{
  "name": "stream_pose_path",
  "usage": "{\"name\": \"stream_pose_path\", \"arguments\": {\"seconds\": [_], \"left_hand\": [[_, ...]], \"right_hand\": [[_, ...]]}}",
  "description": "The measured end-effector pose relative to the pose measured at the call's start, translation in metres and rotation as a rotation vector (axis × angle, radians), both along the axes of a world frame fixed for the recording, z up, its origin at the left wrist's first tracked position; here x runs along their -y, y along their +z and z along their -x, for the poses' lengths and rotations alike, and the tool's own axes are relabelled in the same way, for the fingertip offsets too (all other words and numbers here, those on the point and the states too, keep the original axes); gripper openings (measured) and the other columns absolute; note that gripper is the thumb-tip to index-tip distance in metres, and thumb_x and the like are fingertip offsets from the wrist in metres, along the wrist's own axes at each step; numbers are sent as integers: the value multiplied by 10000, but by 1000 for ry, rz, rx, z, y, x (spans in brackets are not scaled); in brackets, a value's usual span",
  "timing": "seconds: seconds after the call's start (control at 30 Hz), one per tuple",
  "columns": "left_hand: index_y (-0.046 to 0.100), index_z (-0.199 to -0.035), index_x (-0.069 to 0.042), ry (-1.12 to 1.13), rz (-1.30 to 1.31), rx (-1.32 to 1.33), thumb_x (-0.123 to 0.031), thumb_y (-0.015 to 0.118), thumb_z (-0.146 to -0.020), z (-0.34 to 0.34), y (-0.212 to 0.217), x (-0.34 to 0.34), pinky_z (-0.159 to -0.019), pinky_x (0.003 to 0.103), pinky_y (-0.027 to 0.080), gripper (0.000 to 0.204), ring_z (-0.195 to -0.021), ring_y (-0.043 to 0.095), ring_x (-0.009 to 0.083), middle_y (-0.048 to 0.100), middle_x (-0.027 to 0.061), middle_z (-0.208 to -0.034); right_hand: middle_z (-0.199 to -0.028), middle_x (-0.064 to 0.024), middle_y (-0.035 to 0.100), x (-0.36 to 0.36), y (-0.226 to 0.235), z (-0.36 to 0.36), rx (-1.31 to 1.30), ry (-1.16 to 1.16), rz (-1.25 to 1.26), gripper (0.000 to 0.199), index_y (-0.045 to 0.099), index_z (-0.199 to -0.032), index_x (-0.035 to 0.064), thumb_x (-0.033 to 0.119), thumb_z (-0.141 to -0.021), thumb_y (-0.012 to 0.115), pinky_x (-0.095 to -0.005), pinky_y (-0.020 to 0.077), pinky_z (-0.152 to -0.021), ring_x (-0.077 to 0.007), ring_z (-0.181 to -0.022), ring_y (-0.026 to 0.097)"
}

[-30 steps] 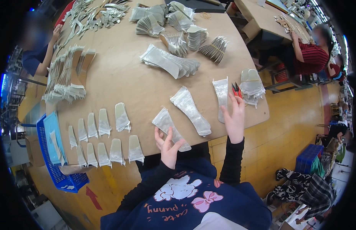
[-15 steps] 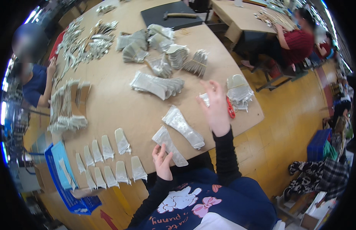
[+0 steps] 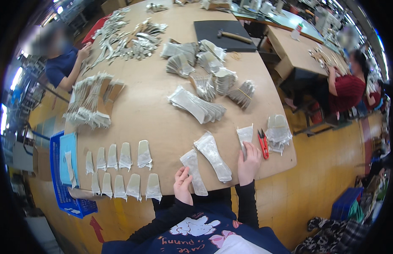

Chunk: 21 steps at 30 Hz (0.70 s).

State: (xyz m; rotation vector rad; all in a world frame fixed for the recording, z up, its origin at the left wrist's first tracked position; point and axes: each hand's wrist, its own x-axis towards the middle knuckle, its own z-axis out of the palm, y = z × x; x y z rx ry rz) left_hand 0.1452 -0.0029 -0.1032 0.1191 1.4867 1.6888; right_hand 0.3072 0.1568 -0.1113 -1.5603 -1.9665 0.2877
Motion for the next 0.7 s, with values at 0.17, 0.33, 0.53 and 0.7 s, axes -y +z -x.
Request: {"name": "stream_pose_path", "arguments": {"seconds": [0.17, 0.33, 0.53, 0.7], "left_hand": [[559, -1336, 70, -34, -41, -4, 4, 587, -892, -2, 5, 2, -1072, 282, 328, 450, -1290, 405, 160, 396, 57, -1395], [553, -1341, 77, -3, -131, 1, 23, 568, -908, 2, 18, 6, -1054, 272, 353, 436, -1284, 410, 150, 371, 55, -1415], [497, -1365, 60, 144, -341, 32, -158, 517, -987, 20, 42, 9, -1082, 336, 338, 437, -1328, 412, 187, 384, 72, -1433], [435, -1388, -6, 433, -630, 55, -447, 431, -1029, 58, 63, 9, -1065, 413, 365, 568, -1304, 467, 232, 460, 93, -1436]], "right_hand": [[-1156, -120, 629, -1, 5, 4, -282, -28, -12, 248, 667, -1093, 18, 6, -845, 650, -388, 491, -909, -314, -1052, 605], [-1144, -141, 620, -2, 4, 2, -479, -65, 92, 208, 660, -1071, -20, -4, -865, 641, -354, 525, -873, -284, -1036, 630], [-1200, -169, 599, -4, -4, -2, -154, -37, -2, 261, 654, -1106, -24, 40, -853, 675, -412, 455, -982, -332, -1133, 572], [-1317, -228, 561, -8, -12, -4, 61, -3, -18, 372, 618, -1224, -23, 107, -879, 669, -451, 377, -1060, -378, -1227, 507]]}}
